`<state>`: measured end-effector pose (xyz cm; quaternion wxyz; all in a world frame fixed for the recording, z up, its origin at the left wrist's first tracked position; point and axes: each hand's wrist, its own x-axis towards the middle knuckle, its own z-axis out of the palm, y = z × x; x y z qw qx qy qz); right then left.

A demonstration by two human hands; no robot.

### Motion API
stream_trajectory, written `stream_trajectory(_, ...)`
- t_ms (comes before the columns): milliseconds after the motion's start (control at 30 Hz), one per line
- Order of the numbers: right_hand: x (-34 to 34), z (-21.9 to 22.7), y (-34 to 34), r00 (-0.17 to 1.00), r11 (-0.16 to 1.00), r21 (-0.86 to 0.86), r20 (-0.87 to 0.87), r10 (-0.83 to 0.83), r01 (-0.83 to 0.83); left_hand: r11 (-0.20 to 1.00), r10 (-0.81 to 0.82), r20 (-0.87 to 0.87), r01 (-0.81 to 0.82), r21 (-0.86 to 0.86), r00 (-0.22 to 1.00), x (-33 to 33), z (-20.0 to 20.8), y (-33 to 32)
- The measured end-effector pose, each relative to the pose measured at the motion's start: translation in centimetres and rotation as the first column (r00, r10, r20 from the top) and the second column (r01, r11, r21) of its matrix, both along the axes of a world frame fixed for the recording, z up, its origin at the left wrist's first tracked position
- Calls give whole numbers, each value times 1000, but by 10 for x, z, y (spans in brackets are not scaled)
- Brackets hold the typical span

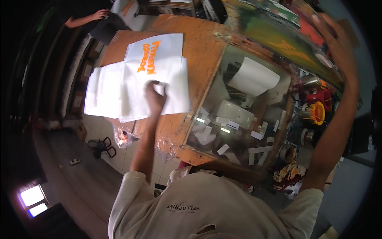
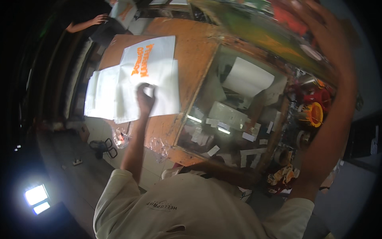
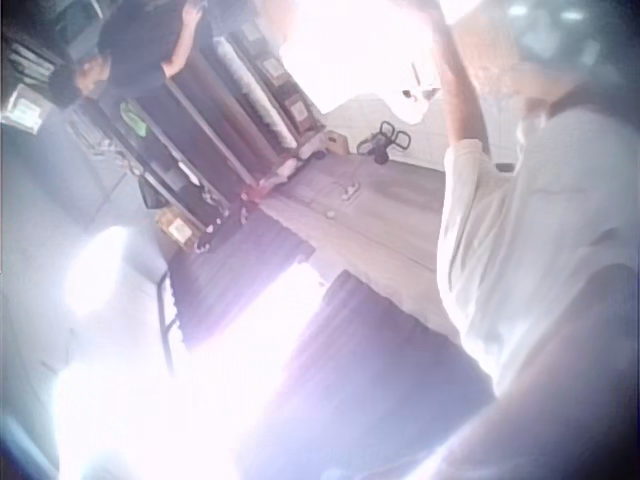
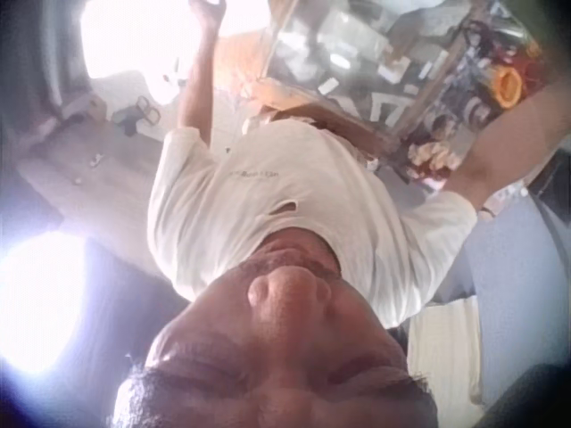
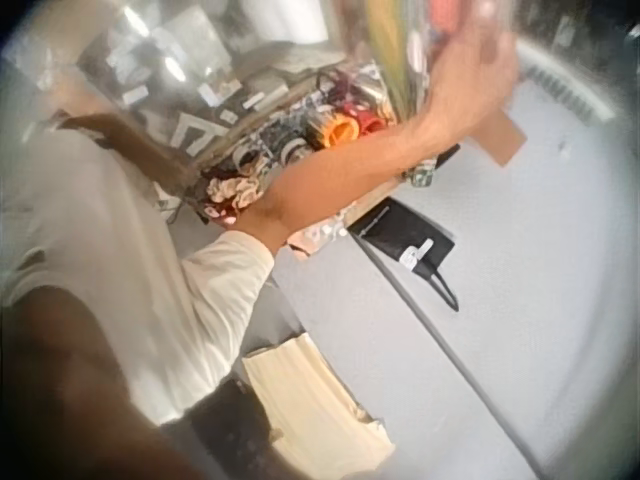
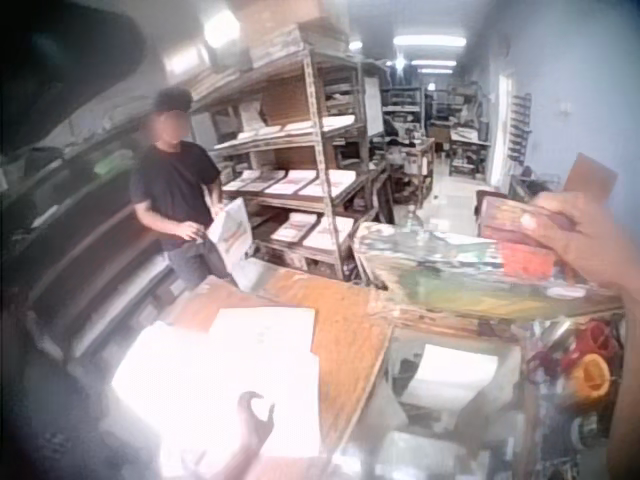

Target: The person performs screen printing on white bags by placing a bag under a screen, lowering the screen, and using a squeegee to spread orange ink before lifting the screen and setting the printed bag aside.

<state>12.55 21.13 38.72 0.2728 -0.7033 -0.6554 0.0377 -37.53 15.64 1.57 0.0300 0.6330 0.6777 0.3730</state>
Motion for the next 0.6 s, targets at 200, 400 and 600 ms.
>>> stream_trajectory(200,15,-4,-1,999,1000,-10,33,22,-21,985,16,-92,-31,-167,996,74,-35,-84)
stream_trajectory(400,16,-12,-4,995,995,55,42,86,-88,925,133,378,23,-380,916,50,-3,-63)
stream_trajectory(600,-24,-1,-26,980,989,40,149,134,-141,721,-195,142,240,-650,970,141,8,-77)
